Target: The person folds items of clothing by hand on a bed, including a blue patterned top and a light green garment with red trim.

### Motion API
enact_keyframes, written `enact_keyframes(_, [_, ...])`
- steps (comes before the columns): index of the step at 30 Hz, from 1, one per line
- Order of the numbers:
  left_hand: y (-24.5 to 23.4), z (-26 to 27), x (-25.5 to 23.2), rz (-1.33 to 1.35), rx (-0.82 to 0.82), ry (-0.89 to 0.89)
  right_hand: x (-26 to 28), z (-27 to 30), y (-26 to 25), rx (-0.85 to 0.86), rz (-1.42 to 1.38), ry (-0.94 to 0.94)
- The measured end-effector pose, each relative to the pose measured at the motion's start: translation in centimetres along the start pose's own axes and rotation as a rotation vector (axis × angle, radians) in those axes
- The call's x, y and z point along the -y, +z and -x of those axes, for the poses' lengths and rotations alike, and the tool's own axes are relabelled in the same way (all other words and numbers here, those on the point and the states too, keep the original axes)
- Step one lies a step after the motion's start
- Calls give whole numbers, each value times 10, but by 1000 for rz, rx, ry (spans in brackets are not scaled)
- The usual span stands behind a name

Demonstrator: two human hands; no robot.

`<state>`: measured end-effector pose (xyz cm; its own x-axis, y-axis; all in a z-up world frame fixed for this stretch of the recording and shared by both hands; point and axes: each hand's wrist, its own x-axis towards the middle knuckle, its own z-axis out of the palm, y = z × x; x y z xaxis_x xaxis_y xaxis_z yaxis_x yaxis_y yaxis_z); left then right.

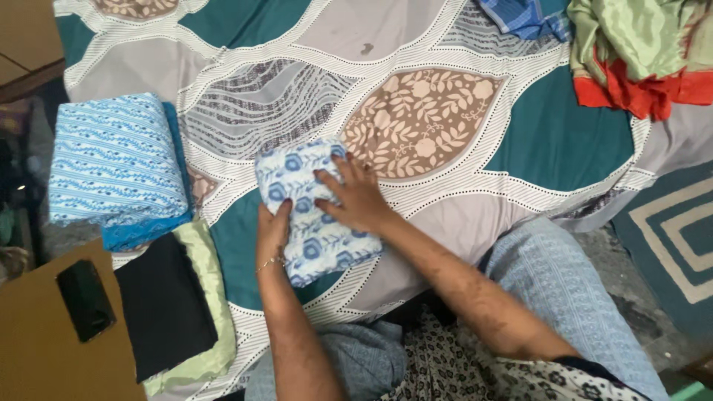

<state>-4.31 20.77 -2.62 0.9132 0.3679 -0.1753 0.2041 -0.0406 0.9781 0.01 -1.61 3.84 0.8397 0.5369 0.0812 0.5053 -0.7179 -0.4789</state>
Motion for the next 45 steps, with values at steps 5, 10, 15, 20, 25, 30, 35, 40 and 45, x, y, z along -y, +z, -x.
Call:
enact_keyframes(5, [-4, 2, 5, -564, -227, 227, 20, 2, 31, -12, 121, 29])
enact_keyframes(10, [32, 25, -49, -973, -300, 387, 23, 7, 35, -57, 123, 30])
enact_keyframes(15, [49, 16, -40, -1028, -17, 306, 21, 14, 35, -96, 153, -1])
enact_keyframes(20, [43, -5, -11, -926, -9, 215, 22, 39, 31, -62, 137, -100])
enact_keyframes(25, [46, -9, -21, -921, -80, 172, 14, 73, 26, -60, 123, -231])
enact_keyframes(30, [55, -9, -27, -992, -186, 139, 5, 93, 29, -87, 94, -315])
enact_keyframes(35, [38, -1, -21, -792, -227, 379, 6, 84, 26, 19, -15, -211])
enact_keyframes(40, [36, 46, -35, -956, -408, 196, 24, 31, 38, -102, 218, -49])
enact_keyframes(45, [56, 68, -26, -981, -379, 140, 32, -5, 36, -203, 100, -49])
